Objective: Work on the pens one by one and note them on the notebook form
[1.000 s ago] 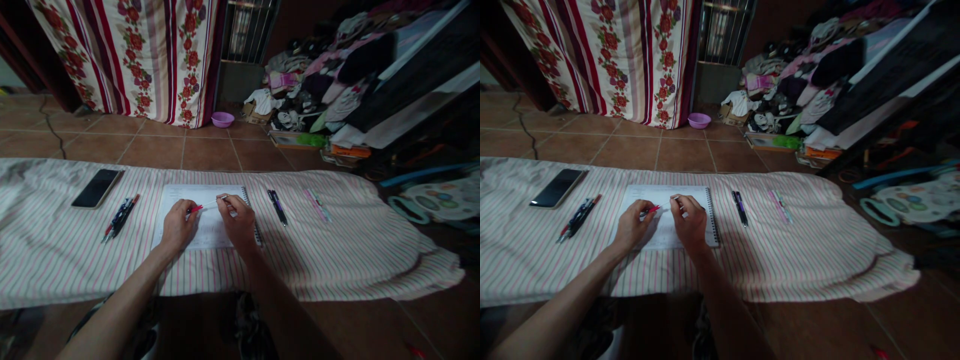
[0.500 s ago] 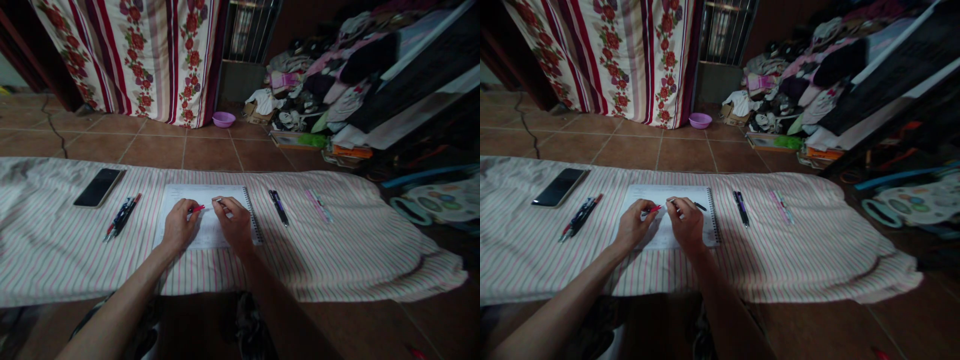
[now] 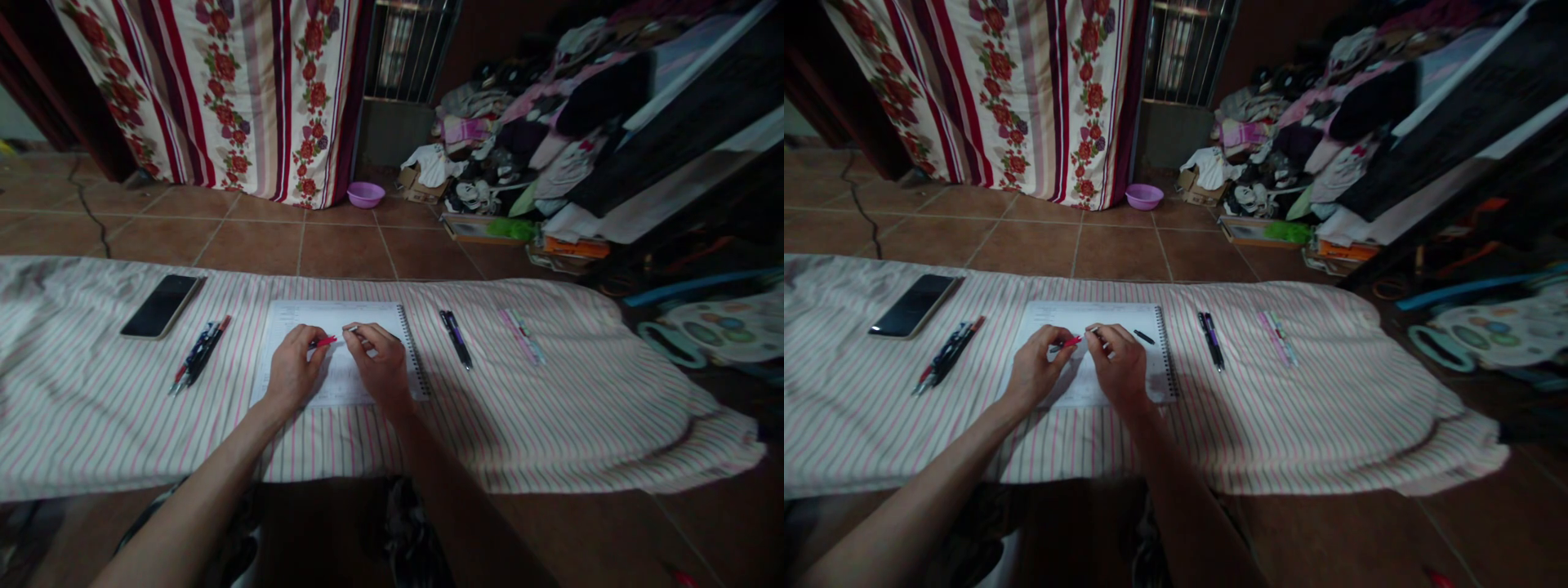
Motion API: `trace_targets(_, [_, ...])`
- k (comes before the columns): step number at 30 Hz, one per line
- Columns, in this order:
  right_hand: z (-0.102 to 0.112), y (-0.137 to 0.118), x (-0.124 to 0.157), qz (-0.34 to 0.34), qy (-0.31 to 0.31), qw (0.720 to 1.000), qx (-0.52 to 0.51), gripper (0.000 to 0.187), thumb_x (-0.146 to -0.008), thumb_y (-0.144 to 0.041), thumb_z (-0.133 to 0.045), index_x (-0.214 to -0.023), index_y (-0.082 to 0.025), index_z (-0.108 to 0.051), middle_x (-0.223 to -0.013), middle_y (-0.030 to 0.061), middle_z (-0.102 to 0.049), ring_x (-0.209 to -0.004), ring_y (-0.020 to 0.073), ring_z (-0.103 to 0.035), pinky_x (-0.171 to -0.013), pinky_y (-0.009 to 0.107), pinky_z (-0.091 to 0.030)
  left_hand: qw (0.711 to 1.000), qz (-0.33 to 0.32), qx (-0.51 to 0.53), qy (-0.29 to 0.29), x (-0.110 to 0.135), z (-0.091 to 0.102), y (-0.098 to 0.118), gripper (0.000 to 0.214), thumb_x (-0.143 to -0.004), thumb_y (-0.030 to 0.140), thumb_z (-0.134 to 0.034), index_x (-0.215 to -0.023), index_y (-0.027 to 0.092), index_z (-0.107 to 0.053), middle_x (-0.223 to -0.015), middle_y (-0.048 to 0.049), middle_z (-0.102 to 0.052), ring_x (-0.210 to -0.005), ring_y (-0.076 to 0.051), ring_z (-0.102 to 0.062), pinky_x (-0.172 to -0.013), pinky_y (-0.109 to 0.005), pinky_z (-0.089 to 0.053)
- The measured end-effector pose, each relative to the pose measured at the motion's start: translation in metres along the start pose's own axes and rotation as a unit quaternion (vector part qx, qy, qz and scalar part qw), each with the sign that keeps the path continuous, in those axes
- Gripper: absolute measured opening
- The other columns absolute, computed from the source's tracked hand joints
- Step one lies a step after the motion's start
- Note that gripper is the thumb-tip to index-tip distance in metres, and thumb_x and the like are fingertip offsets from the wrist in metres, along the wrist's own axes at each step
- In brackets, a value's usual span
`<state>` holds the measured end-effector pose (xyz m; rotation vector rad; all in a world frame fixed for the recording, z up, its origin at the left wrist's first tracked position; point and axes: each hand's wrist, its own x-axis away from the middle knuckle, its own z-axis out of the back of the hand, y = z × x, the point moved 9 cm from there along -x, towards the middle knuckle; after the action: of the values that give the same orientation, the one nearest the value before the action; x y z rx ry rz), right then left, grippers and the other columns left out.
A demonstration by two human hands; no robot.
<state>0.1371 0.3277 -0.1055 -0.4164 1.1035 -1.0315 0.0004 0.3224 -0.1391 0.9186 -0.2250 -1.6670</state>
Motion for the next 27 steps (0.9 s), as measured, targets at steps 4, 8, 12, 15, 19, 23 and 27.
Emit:
trace_targets(4, [-0.0014, 0.0012, 0.0006, 0.000, -0.001, 1.000, 0.004, 0.015, -0.083, -0.023, -0.052, -0.078, -0.018, -0.065, -0.078, 0.0037, -0.069, -0.065, 0.0119, -0.062, -0.059, 0.021, -0.050, 1.000, 0.000, -0.001, -0.001, -0.0001, -0.0003, 0.0001, 0.002, -0.081, 0.018, -0.053, -0.081, 0.019, -0.052, -0.078, -0.0012, -0.057, -0.074, -0.016, -0.054, -0.068, -0.028, -0.042])
trace_targets(8, [-0.0024, 0.0009, 0.0006, 0.006, -0.003, 1.000, 0.000, 0.015, -0.083, -0.023, -0.052, -0.079, -0.017, -0.065, -0.078, 0.0048, -0.069, -0.065, 0.0124, -0.062, -0.058, 0.021, -0.050, 1.000, 0.004, 0.000, 0.001, -0.0003, -0.0001, -0.0007, 0.002, -0.081, 0.018, -0.053, -0.081, 0.019, -0.052, -0.078, -0.0013, -0.057, -0.075, -0.016, -0.054, -0.069, -0.028, -0.042])
trace_targets(12, [-0.0032, 0.0024, 0.0007, -0.001, -0.007, 1.000, -0.006, 0.015, -0.083, -0.023, -0.052, -0.079, -0.018, -0.065, -0.079, 0.0045, -0.069, -0.066, 0.0124, -0.063, -0.058, 0.021, -0.050, 1.000, 0.004, 0.000, 0.000, -0.0003, 0.0000, -0.0006, 0.002, -0.081, 0.017, -0.053, -0.080, 0.019, -0.053, -0.077, -0.0014, -0.057, -0.074, -0.016, -0.054, -0.068, -0.028, -0.042])
trace_targets(15, [-0.0037, 0.0024, 0.0007, -0.002, -0.009, 1.000, -0.008, 0.015, -0.082, -0.024, -0.052, -0.079, -0.018, -0.065, -0.078, 0.0042, -0.069, -0.065, 0.0122, -0.062, -0.058, 0.021, -0.051, 1.000, 0.003, -0.001, -0.002, -0.0002, -0.0003, -0.0007, 0.002, -0.081, 0.018, -0.054, -0.081, 0.019, -0.053, -0.078, -0.0015, -0.057, -0.075, -0.016, -0.053, -0.068, -0.028, -0.042])
trace_targets(19, [-0.0045, 0.0012, 0.0007, 0.004, -0.010, 1.000, -0.013, 0.015, -0.082, -0.023, -0.052, -0.079, -0.018, -0.066, -0.078, 0.0047, -0.069, -0.067, 0.0125, -0.063, -0.058, 0.020, -0.051, 1.000, 0.004, 0.001, -0.008, 0.0002, -0.0018, -0.0017, 0.000, -0.082, 0.018, -0.053, -0.082, 0.019, -0.053, -0.079, -0.0019, -0.057, -0.075, -0.016, -0.053, -0.069, -0.028, -0.042])
trace_targets(23, [-0.0053, 0.0013, 0.0008, 0.002, -0.013, 1.000, -0.014, 0.015, -0.082, -0.023, -0.051, -0.080, -0.018, -0.066, -0.078, 0.0041, -0.069, -0.067, 0.0124, -0.063, -0.058, 0.021, -0.050, 1.000, -0.006, 0.005, -0.006, 0.0006, -0.0021, -0.0011, 0.001, -0.083, 0.019, -0.052, -0.083, 0.019, -0.053, -0.079, -0.0021, -0.057, -0.075, -0.016, -0.053, -0.070, -0.028, -0.043])
trace_targets(27, [-0.0048, 0.0011, 0.0004, -0.002, -0.019, 1.000, -0.013, 0.016, -0.082, -0.022, -0.050, -0.080, -0.018, -0.065, -0.078, 0.0045, -0.069, -0.066, 0.0122, -0.062, -0.058, 0.020, -0.050, 1.000, -0.008, 0.002, -0.008, 0.0006, -0.0026, -0.0009, 0.002, -0.083, 0.019, -0.052, -0.083, 0.018, -0.054, -0.080, -0.0023, -0.057, -0.075, -0.016, -0.053, -0.069, -0.028, -0.043])
